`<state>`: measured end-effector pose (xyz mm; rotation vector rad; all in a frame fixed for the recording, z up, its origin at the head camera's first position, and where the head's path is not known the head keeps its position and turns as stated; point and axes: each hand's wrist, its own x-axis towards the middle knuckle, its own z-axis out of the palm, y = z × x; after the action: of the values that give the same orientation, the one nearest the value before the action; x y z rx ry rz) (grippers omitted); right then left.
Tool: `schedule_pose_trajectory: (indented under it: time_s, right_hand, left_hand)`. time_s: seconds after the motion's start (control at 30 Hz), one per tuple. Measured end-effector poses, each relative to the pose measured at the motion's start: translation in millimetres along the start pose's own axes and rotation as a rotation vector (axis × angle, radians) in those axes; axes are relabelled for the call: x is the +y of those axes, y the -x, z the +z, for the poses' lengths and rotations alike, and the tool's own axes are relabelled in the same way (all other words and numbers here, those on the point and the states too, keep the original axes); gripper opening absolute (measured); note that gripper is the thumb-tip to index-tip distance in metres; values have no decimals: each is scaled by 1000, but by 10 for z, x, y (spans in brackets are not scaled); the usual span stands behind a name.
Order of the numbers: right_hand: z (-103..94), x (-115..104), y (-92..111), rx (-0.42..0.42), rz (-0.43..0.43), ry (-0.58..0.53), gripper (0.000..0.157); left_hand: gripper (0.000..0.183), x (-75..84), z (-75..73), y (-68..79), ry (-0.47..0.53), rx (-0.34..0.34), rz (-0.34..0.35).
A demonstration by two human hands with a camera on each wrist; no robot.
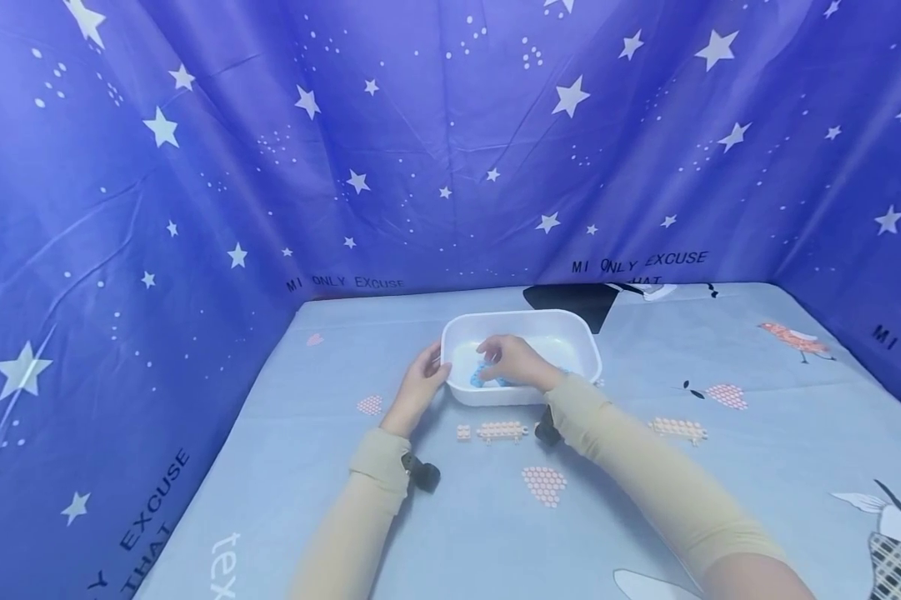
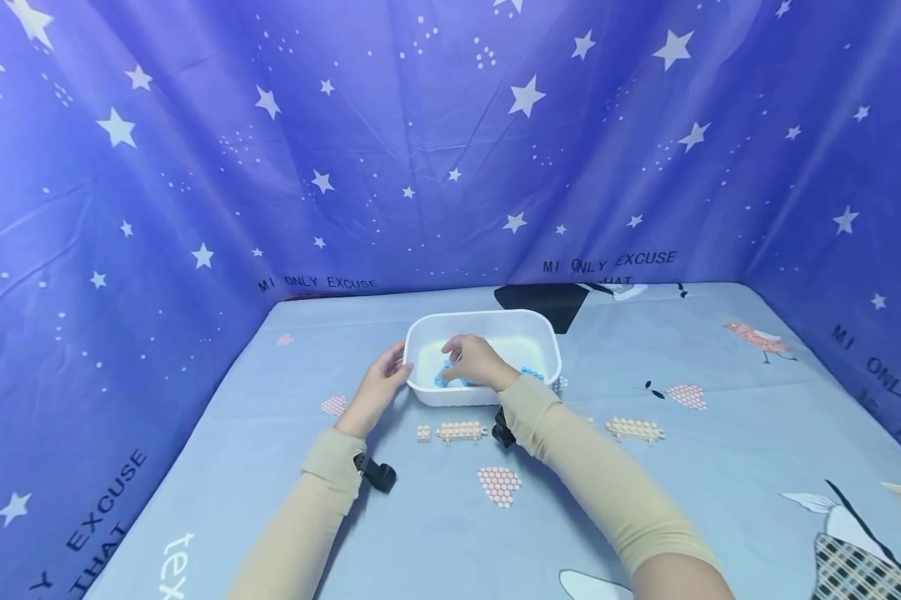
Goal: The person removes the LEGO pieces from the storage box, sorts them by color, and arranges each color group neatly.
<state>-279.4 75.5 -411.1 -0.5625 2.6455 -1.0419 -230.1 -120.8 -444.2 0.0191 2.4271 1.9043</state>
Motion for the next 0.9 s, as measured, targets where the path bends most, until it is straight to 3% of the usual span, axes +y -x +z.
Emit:
schedule_pose_trajectory:
  time_s: [0.33,0.7,0.9]
  right_hand:
    - [69,-25,-60,-29,52,17,56]
    - [135,-5,-140,-31,5,107,49]
    - [124,-1,-138,-27,23,115,48]
  left_hand:
    - [56,-5,-2,-10,-3,11,-9]
    - [57,-20,3,-18,18,2,-8]
    - [57,-22,-1,-27,33,-3,-2]
